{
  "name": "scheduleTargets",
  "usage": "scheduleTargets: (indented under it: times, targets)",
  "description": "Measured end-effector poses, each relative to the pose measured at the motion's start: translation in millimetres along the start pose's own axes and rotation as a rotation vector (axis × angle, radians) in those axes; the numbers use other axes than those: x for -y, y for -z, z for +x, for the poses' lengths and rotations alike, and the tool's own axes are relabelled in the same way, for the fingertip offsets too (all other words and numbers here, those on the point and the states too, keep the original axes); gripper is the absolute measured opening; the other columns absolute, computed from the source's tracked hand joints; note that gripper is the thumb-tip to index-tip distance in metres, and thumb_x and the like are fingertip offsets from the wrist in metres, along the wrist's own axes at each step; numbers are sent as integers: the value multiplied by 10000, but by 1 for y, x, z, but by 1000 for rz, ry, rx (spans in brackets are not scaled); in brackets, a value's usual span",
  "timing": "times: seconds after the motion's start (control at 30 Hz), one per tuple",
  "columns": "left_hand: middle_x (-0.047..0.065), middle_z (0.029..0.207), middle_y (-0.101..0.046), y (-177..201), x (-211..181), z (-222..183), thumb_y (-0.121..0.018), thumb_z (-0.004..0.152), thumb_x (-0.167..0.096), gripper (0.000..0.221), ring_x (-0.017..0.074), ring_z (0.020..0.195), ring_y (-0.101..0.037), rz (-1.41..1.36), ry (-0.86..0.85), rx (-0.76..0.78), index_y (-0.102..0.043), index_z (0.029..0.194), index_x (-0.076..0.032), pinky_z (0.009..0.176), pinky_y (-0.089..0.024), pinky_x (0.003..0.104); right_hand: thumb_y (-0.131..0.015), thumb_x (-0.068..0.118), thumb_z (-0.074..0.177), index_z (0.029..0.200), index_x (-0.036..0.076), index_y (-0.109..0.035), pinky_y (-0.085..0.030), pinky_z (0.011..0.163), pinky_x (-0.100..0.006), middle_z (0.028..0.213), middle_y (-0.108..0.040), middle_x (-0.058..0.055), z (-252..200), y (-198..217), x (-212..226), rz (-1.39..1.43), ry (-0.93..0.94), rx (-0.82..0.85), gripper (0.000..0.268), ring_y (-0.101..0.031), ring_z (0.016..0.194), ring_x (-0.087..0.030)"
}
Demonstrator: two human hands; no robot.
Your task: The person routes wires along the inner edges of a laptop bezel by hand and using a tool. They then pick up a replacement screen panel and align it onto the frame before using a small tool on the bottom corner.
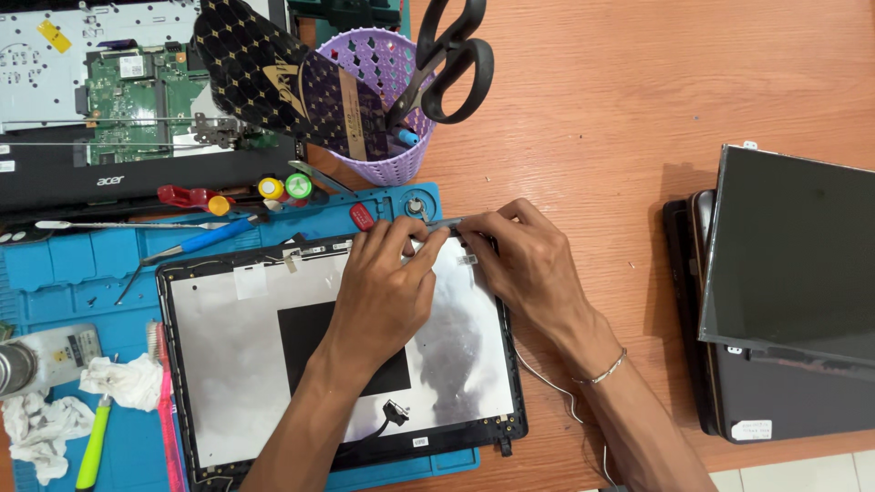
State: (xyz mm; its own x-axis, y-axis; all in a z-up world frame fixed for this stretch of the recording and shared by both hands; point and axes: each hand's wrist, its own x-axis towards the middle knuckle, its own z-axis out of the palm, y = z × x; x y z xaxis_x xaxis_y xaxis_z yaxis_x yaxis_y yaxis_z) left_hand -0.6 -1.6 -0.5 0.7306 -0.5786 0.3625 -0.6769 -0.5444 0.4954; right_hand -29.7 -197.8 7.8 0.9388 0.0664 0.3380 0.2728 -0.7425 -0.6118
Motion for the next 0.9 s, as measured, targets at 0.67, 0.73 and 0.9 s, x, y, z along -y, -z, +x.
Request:
scheduleTargets:
  times: [0.67,0.73,0.9]
  targets:
    - [163,987,-710,6,5,0,-608,885,91,178,329,870,-729,-277,173,-212,-692,1031,34,733,-592,382,-843,224,774,880,-15,-712,-583,596,-295,718,-740,-95,7,43,21,66,-541,344,292,-707,636,-167]
    - [162,984,-710,5,4,0,-605,888,93,180,328,869,-730,-272,173,-212,-696,1030,31,733,-593,382,-853,291,759,838,-11,-729,-574,581,-308,672,-736,-101,6,45,23,-20,-604,440,335,-703,595,-178]
    - [162,982,-708,5,4,0,-600,893,100,173,328,868,-729,-264,163,-207,-695,1021,32,728,-592,380,-841,348,722,769,24,-765,-584,579,-315,650,-752,-90,1,52,24,-110,-573,674,337,-714,555,-184]
